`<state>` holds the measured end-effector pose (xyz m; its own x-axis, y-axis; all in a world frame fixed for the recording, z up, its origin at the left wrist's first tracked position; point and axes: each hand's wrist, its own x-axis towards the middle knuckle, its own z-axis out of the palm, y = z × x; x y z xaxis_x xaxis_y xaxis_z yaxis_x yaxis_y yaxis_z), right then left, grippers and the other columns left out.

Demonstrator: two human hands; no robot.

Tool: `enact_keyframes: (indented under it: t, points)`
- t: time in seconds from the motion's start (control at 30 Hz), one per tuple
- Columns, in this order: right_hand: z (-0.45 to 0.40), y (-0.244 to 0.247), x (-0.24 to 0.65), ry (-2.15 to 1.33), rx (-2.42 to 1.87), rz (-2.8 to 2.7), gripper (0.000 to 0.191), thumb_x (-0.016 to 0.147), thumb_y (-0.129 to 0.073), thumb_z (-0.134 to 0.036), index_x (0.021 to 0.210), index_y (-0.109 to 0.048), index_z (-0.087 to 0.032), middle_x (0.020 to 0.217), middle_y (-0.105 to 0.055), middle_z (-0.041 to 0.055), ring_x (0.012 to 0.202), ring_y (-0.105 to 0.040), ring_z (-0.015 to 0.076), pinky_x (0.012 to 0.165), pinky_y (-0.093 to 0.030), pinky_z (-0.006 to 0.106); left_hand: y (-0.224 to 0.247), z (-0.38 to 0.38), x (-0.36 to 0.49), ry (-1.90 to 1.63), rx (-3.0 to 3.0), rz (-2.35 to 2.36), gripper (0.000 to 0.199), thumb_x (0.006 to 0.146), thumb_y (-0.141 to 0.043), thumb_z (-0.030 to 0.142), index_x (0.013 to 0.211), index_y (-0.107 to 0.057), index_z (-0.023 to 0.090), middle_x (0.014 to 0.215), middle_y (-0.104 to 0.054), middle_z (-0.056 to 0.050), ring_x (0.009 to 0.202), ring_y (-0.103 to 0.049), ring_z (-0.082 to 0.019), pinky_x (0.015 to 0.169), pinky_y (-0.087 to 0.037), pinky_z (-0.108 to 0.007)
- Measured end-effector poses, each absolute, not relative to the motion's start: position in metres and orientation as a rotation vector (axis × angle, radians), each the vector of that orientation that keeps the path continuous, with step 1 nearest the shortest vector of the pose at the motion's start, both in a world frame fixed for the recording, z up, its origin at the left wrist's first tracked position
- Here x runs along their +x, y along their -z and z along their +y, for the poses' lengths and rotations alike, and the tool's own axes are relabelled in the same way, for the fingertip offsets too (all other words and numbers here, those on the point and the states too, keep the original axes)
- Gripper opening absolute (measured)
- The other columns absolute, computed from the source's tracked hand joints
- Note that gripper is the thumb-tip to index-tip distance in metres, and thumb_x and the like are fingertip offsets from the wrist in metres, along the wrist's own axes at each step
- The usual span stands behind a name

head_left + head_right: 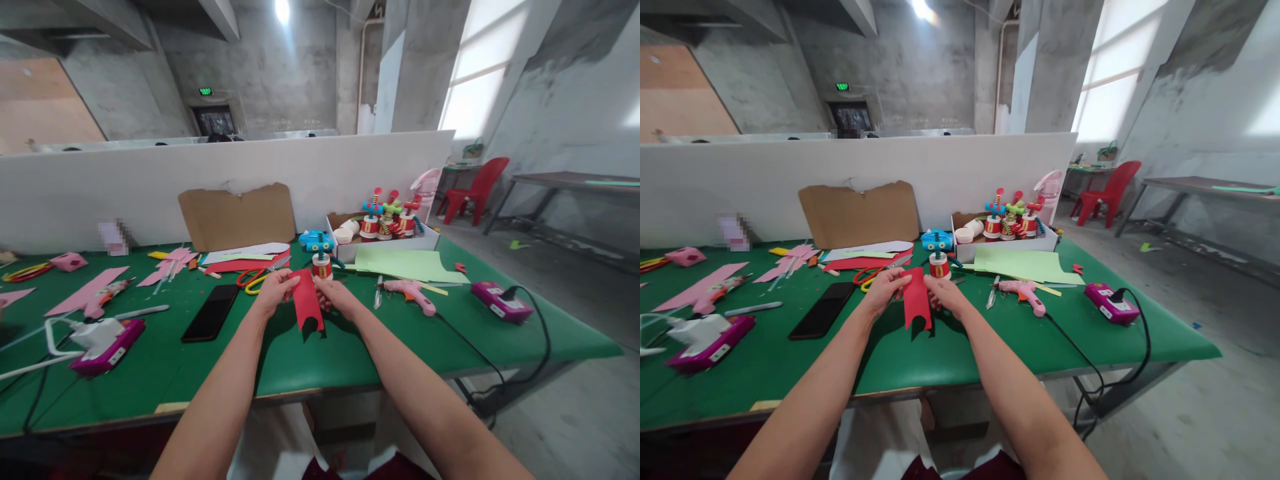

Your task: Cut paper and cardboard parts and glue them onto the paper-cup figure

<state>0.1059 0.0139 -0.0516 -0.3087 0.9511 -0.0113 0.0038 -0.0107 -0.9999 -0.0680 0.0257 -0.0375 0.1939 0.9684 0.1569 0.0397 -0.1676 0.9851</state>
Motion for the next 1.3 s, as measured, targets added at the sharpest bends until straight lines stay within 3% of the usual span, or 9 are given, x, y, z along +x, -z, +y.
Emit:
enact_keyframes:
  t: [0.13, 0.43, 0.63, 0.77, 0.97, 1.1, 1.3]
  points:
    - [0.009, 0.055, 0.101, -1.467, -1.002, -1.611, 0.039, 0.070, -0.066, -0.054, 0.063, -0.054, -0.017, 0.049, -0.051, -0.0052, 0.039, -0.041, 0.0051, 0.038, -0.030, 0.017, 0.039, 0.030, -0.067, -1.314, 1.400, 1.050, 0.036, 0.061, -0.071, 0.046, 0.062, -0.049, 0.017, 0.040, -0.044, 0.009, 0.030, -0.036, -0.004, 0.033, -0.024, -0.016]
    - [0.014, 0.056, 0.108, -1.436, -1.089, -1.672, 0.041, 0.071, -0.065, -0.054, 0.060, -0.056, -0.016, 0.046, -0.054, -0.0030, 0.035, -0.038, 0.0047, 0.035, -0.026, 0.018, 0.033, 0.028, -0.069, -1.446, 1.320, 1.033, 0.035, 0.065, -0.068, 0.045, 0.060, -0.048, 0.018, 0.039, -0.041, 0.009, 0.030, -0.035, -0.004, 0.033, -0.023, -0.017]
    - [0.012, 0.049, 0.111, -1.324, -0.953, -1.526, 0.038, 0.069, -0.066, -0.054, 0.070, -0.058, -0.017, 0.057, -0.056, -0.0037, 0.043, -0.042, 0.0054, 0.042, -0.033, 0.020, 0.033, 0.021, -0.067, -1.052, 1.466, 0.996, 0.039, 0.065, -0.069, 0.050, 0.062, -0.049, 0.017, 0.041, -0.043, 0.008, 0.031, -0.035, -0.004, 0.033, -0.023, -0.017]
    - [0.016, 0.052, 0.113, -1.235, -0.968, -1.552, 0.036, 0.067, -0.067, -0.051, 0.074, -0.059, -0.017, 0.053, -0.051, -0.0056, 0.042, -0.040, 0.0067, 0.042, -0.031, 0.021, 0.032, 0.015, -0.058, -0.915, 1.535, 0.979, 0.042, 0.068, -0.063, 0.056, 0.064, -0.049, 0.017, 0.040, -0.039, 0.010, 0.031, -0.033, -0.004, 0.034, -0.021, -0.017]
    - [0.019, 0.052, 0.115, -1.145, -1.011, -1.470, 0.035, 0.066, -0.066, -0.051, 0.067, -0.056, -0.018, 0.047, -0.049, -0.0057, 0.043, -0.041, 0.0087, 0.044, -0.033, 0.023, 0.035, 0.017, -0.058, -0.783, 1.647, 0.944, 0.037, 0.063, -0.072, 0.046, 0.071, -0.060, 0.013, 0.058, -0.054, 0.003, 0.049, -0.044, -0.007, 0.045, -0.031, -0.019]
    - [0.021, 0.049, 0.120, -1.039, -1.062, -1.415, 0.037, 0.065, -0.065, -0.054, 0.059, -0.056, -0.018, 0.045, -0.048, -0.0041, 0.043, -0.040, 0.0095, 0.045, -0.033, 0.024, 0.037, 0.020, -0.063, -0.896, 1.740, 0.989, 0.035, 0.061, -0.074, 0.041, 0.054, -0.051, 0.015, 0.050, -0.044, 0.006, 0.048, -0.037, -0.006, 0.046, -0.027, -0.019]
    - [0.024, 0.050, 0.127, -0.990, -1.151, -1.354, 0.038, 0.065, -0.062, -0.057, 0.061, -0.059, -0.019, 0.048, -0.052, -0.0015, 0.044, -0.043, 0.0120, 0.045, -0.035, 0.026, 0.040, 0.027, -0.064, -1.129, 1.585, 1.069, 0.028, 0.063, -0.069, 0.040, 0.062, -0.056, 0.016, 0.051, -0.050, 0.005, 0.046, -0.043, -0.008, 0.046, -0.033, -0.019]
